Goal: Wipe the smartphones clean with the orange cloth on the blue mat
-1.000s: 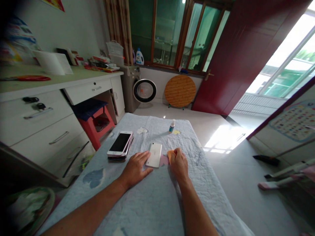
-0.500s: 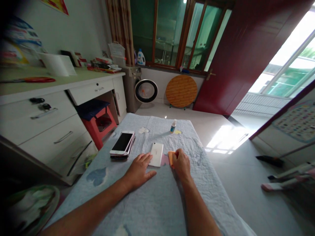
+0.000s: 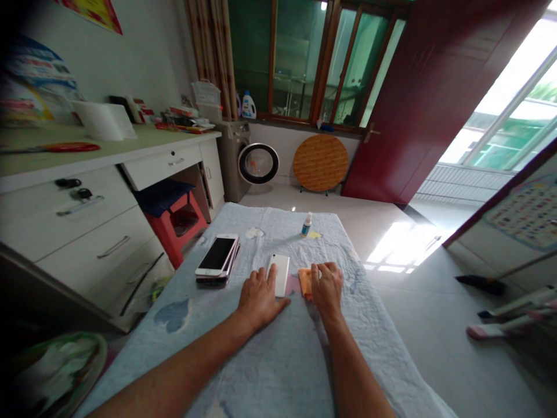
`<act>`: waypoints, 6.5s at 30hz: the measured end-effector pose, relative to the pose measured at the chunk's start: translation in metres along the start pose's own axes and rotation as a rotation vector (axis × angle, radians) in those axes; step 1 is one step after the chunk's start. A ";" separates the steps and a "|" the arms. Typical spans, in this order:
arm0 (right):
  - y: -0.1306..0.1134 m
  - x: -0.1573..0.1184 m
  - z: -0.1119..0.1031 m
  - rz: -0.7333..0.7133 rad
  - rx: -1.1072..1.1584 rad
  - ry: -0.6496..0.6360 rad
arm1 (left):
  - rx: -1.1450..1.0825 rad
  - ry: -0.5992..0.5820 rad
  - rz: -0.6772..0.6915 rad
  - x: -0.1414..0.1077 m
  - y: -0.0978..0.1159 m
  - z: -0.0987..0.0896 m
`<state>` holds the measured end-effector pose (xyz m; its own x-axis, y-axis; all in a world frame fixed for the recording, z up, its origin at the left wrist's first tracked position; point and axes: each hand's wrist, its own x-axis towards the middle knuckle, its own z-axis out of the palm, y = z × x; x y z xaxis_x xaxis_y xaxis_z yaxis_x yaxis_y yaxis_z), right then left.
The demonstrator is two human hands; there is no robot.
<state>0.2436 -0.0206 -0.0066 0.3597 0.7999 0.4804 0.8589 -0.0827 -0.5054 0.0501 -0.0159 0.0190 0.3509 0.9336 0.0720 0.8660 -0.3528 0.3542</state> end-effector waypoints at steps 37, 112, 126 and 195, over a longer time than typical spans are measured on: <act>-0.051 -0.015 -0.006 0.280 0.902 -0.446 | -1.586 -0.100 -0.033 0.004 0.017 -0.007; 0.024 0.018 0.005 0.283 -0.424 0.008 | -0.225 0.357 0.335 -0.002 -0.013 -0.001; 0.023 0.016 0.006 0.183 -0.351 -0.029 | 0.211 0.318 -0.283 0.011 -0.085 -0.079; -0.029 -0.009 -0.004 -0.139 -0.389 -0.248 | -0.300 0.224 -0.031 0.016 -0.027 0.022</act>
<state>0.2175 -0.0276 0.0064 0.1750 0.9328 0.3151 0.9823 -0.1438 -0.1199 0.0398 0.0074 -0.0100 0.2110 0.9456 0.2476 0.7204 -0.3217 0.6145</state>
